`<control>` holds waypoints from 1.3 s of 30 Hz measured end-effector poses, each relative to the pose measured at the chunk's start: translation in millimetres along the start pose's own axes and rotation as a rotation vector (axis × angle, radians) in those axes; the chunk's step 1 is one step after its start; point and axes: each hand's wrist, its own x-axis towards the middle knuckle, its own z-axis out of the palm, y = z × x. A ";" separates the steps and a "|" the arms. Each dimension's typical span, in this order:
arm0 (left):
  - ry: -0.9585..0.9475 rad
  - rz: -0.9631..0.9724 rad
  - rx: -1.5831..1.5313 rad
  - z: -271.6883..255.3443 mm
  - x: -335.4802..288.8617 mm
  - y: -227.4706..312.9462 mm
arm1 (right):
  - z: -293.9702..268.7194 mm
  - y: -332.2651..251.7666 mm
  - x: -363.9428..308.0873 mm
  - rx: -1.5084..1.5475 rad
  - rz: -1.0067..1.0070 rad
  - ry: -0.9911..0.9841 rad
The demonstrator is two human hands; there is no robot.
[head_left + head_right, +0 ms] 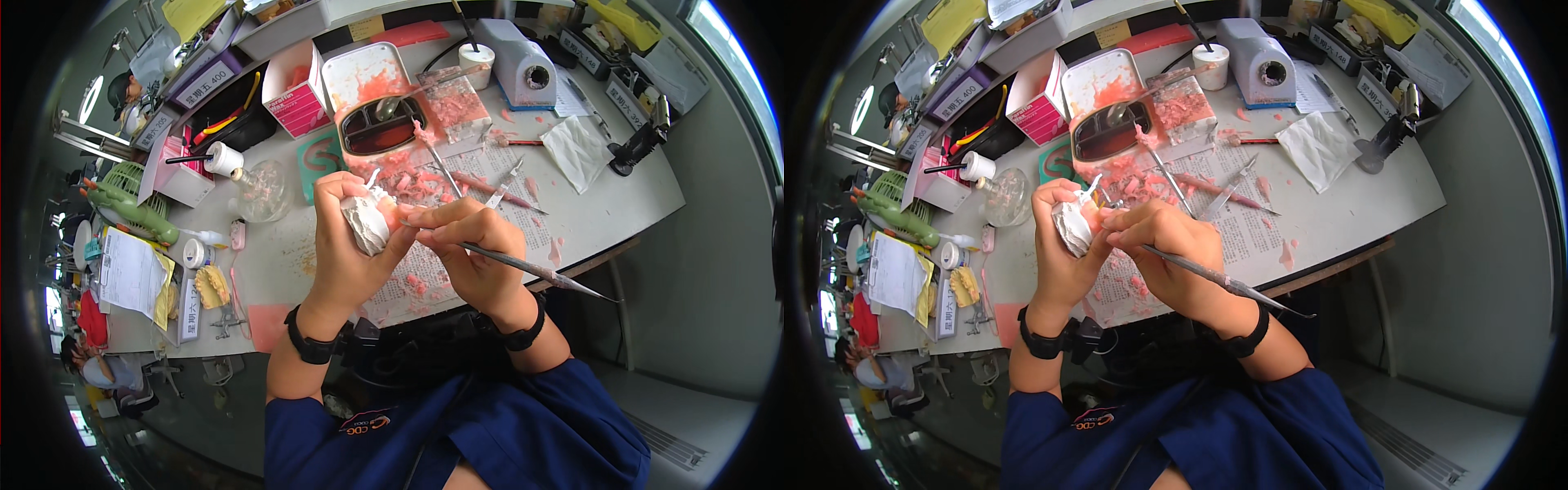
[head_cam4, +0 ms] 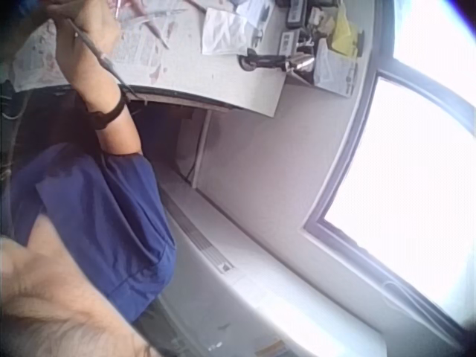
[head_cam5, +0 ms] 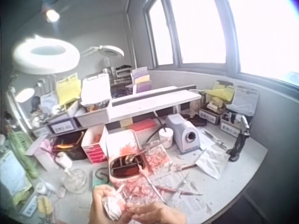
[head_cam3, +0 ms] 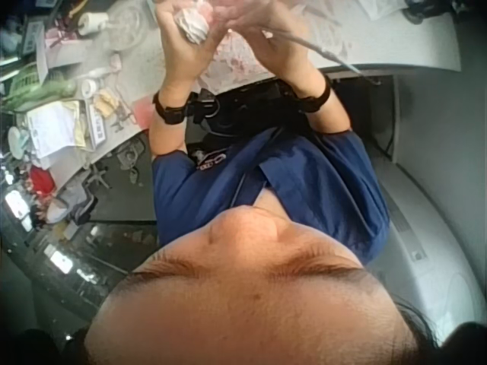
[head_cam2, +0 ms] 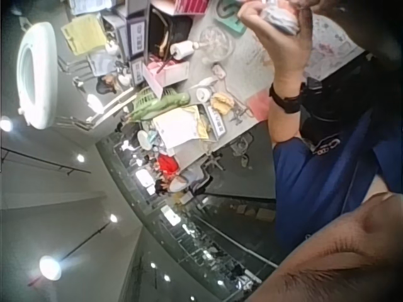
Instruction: Apply and shape pink dental wax on a plaster tooth model.
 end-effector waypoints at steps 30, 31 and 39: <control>-0.006 -0.032 -0.062 2.4 -4.2 -0.4 | -0.6 5.0 0.1 0.124 0.035 0.076; -0.009 -0.034 -0.069 2.5 -4.1 -0.4 | -0.2 4.9 0.1 0.125 0.035 0.076; -0.014 -0.008 -0.020 1.9 -4.3 -1.6 | 2.3 3.9 -0.3 0.045 0.000 0.085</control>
